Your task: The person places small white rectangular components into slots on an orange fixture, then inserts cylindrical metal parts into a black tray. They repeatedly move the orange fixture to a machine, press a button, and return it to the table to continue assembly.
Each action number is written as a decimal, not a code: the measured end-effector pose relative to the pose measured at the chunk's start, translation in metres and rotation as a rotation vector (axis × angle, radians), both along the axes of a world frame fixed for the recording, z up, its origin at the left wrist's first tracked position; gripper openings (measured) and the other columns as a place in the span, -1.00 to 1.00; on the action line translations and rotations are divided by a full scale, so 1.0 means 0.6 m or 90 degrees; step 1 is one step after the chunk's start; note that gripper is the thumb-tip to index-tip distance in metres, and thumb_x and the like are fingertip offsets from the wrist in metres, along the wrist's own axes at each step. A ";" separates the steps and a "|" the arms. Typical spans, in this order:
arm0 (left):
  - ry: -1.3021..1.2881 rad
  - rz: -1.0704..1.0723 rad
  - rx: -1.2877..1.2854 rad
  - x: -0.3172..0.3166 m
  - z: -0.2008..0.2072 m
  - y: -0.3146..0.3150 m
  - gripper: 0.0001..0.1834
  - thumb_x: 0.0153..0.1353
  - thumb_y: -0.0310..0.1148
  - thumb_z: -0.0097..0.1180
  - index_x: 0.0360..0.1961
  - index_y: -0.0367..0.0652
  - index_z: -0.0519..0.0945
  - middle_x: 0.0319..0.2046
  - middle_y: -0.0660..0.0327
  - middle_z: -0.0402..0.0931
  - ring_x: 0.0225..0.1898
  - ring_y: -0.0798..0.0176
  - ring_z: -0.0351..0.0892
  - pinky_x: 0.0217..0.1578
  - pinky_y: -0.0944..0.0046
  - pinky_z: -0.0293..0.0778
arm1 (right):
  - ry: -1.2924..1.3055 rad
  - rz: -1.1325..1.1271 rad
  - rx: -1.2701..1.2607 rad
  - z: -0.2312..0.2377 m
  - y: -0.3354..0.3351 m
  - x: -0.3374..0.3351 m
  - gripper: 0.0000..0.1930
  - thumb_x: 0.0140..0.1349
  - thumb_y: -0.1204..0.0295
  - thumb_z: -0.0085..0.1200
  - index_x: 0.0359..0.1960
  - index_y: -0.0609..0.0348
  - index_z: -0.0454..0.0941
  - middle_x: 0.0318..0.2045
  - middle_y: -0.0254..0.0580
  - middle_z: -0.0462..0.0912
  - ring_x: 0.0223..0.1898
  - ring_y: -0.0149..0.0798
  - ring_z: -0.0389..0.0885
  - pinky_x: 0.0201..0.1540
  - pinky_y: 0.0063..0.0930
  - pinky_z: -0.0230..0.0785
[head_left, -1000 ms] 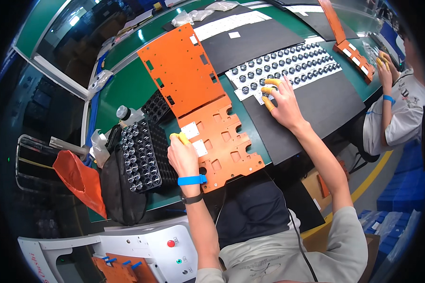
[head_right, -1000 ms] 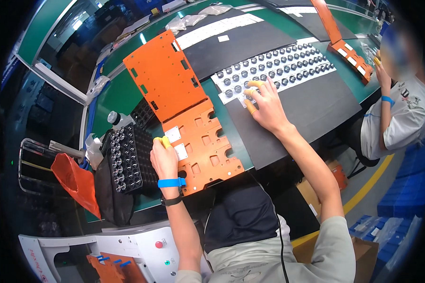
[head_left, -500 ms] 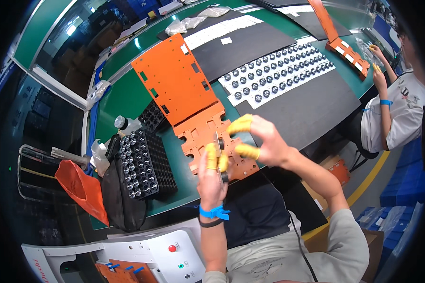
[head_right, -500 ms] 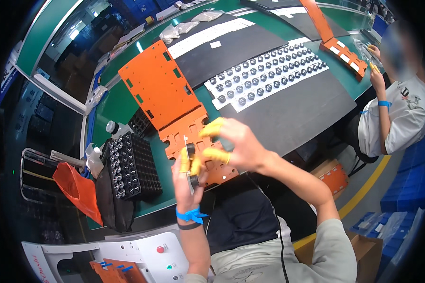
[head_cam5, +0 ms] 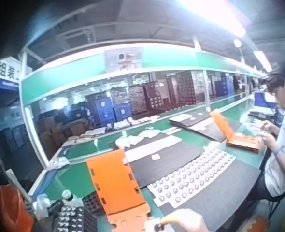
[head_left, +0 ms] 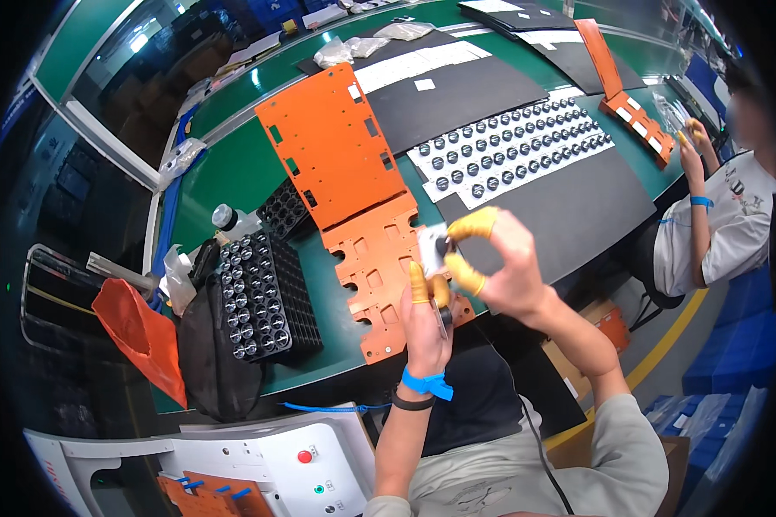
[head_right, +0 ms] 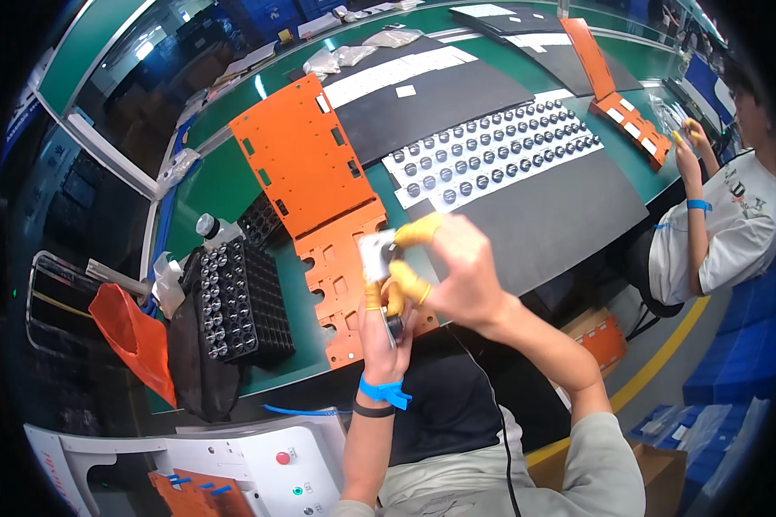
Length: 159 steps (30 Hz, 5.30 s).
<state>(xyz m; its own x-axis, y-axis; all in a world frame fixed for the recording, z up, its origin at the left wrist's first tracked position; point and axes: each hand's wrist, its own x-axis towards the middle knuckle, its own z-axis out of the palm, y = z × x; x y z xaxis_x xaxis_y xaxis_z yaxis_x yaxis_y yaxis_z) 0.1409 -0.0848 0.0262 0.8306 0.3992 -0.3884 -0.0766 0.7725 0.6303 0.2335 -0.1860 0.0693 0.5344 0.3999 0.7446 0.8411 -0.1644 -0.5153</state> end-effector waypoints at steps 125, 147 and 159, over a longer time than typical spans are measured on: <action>0.271 -0.134 1.088 0.010 0.001 0.037 -0.40 0.02 -0.20 0.46 0.07 -0.19 0.54 -0.01 0.06 0.44 0.14 -0.13 0.35 0.16 -0.03 0.29 | -0.023 -0.339 -0.450 -0.213 0.689 0.694 -0.58 0.32 0.31 -0.10 0.10 0.28 0.57 0.22 0.12 0.49 0.43 0.09 0.16 0.41 -0.05 -0.04; 0.262 -0.094 1.110 0.021 0.004 0.031 -0.45 0.03 -0.26 0.44 0.03 -0.23 0.56 -0.04 0.05 0.48 0.11 -0.13 0.40 0.13 -0.01 0.32 | -0.105 -0.201 -0.315 -0.156 0.652 0.687 -0.87 0.10 0.44 0.10 -0.48 0.20 0.67 -0.41 -0.08 0.73 -0.31 -0.06 0.74 -0.34 -0.26 0.60; 0.240 -0.068 1.116 0.020 0.002 0.031 -0.50 0.05 -0.27 0.42 -0.01 -0.27 0.58 -0.06 -0.01 0.46 0.12 -0.15 0.36 0.13 -0.05 0.31 | -0.148 -0.147 -0.470 -0.126 0.532 0.663 -0.85 0.13 0.47 0.06 -0.44 0.21 0.69 -0.37 -0.05 0.73 -0.25 -0.06 0.74 -0.26 -0.20 0.59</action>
